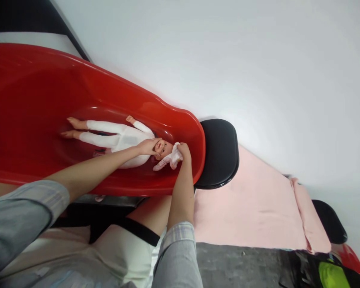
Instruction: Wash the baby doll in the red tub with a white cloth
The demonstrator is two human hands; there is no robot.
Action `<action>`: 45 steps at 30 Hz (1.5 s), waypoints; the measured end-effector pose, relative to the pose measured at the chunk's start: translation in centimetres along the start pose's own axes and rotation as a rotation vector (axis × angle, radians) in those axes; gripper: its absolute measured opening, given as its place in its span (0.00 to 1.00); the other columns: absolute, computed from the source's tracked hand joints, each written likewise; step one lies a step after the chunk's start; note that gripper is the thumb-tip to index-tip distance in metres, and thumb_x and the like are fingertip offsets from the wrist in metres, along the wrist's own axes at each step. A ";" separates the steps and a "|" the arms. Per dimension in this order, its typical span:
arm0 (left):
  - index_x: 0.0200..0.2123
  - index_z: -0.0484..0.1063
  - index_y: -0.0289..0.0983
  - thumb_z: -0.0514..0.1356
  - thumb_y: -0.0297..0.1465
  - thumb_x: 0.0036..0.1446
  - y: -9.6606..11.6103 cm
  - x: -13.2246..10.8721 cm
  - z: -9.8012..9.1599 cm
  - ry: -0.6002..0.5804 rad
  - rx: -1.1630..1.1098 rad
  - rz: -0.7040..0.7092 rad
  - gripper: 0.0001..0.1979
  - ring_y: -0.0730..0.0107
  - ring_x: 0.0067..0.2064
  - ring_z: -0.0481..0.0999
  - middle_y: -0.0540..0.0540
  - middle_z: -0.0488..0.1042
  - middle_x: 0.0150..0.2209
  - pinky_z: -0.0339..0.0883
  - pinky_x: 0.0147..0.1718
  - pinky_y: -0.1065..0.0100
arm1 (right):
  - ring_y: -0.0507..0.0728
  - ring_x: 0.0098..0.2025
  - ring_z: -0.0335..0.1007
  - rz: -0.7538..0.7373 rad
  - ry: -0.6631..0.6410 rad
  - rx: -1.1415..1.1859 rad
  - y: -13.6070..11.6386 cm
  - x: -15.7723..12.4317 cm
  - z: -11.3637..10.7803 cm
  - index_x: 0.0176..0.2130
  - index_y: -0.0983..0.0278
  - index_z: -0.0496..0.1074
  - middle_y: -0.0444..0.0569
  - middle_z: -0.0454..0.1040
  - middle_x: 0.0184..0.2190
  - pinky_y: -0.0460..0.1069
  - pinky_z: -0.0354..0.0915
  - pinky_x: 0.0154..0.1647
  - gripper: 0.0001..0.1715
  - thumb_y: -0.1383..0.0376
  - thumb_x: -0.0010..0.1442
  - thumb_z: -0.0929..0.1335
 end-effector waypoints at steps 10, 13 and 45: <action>0.59 0.67 0.34 0.64 0.40 0.50 0.6 -0.3 -0.4 -0.006 -0.009 -0.017 0.34 0.49 0.47 0.80 0.39 0.79 0.50 0.69 0.42 0.63 | 0.54 0.65 0.70 -0.082 0.201 0.146 -0.7 0.6 -0.7 0.68 0.70 0.63 0.59 0.68 0.68 0.45 0.66 0.63 0.37 0.72 0.61 0.59; 0.60 0.66 0.34 0.64 0.41 0.50 0.4 -0.2 -0.2 0.004 -0.006 -0.018 0.35 0.51 0.46 0.80 0.40 0.79 0.48 0.68 0.41 0.64 | 0.53 0.65 0.70 -0.121 0.205 0.213 -1.0 0.5 -0.6 0.71 0.69 0.55 0.59 0.66 0.69 0.45 0.68 0.61 0.40 0.72 0.61 0.57; 0.52 0.68 0.38 0.66 0.43 0.46 0.3 -0.2 -0.1 0.027 -0.053 0.027 0.30 0.56 0.41 0.79 0.43 0.78 0.45 0.65 0.36 0.66 | 0.63 0.57 0.76 -0.083 -0.173 0.045 -1.7 -1.3 3.3 0.66 0.62 0.67 0.56 0.77 0.58 0.55 0.72 0.59 0.56 0.76 0.40 0.80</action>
Point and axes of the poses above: each hand's wrist, its own x-axis towards the middle knuckle, its own z-axis out of the palm, y = z × x, the point moved 6 cm from there along x, towards the middle knuckle
